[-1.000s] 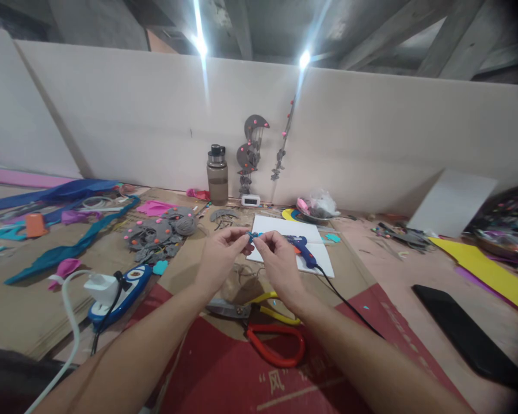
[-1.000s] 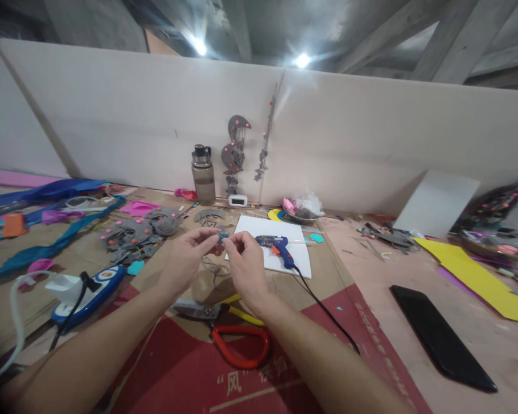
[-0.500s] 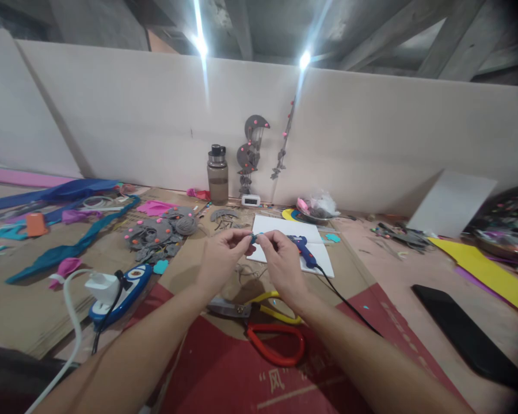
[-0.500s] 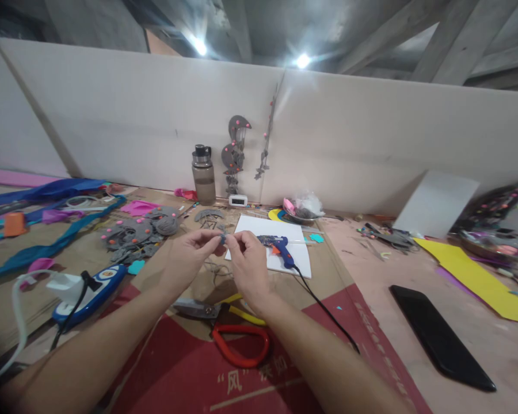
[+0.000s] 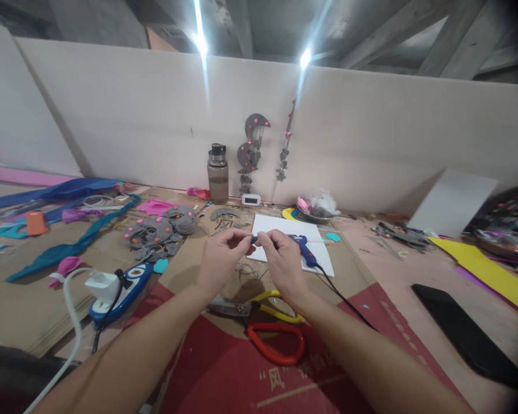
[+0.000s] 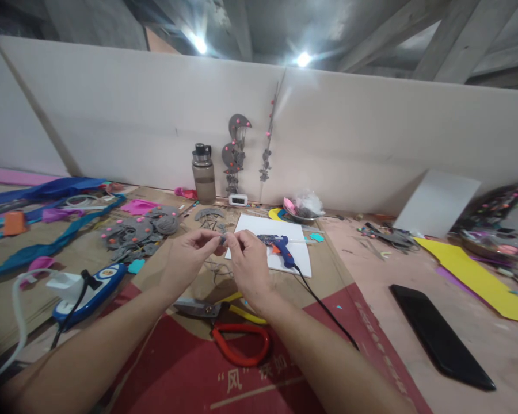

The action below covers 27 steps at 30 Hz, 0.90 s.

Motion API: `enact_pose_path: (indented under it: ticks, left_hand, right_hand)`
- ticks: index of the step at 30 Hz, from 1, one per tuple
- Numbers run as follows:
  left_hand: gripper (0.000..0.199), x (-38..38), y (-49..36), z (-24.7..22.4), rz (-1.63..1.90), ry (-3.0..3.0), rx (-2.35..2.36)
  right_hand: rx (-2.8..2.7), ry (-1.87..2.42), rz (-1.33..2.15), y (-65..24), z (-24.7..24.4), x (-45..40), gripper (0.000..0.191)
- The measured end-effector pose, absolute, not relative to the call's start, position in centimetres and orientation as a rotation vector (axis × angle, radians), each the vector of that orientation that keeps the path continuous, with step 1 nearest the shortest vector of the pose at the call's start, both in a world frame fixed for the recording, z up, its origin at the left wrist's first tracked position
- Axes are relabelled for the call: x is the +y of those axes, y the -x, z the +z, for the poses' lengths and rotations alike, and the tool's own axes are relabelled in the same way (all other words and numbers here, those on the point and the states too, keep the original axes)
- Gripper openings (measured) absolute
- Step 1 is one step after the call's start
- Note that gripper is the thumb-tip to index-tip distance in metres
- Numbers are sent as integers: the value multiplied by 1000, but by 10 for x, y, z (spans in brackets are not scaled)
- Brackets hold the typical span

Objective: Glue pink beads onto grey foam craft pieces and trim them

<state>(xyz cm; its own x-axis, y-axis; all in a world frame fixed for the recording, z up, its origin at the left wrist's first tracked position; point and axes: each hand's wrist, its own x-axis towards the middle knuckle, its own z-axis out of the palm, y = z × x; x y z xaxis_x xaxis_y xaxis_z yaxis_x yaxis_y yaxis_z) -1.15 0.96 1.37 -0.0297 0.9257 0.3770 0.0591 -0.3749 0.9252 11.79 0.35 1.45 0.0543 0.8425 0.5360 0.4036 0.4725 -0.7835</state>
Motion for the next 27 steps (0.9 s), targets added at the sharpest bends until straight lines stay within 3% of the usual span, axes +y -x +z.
enact_pose_path:
  ticks: [27]
  left_hand:
    - [13,18,11,3,1509,-1266,856]
  right_hand:
    - [-1687,1166,402,-114,9,3,25]
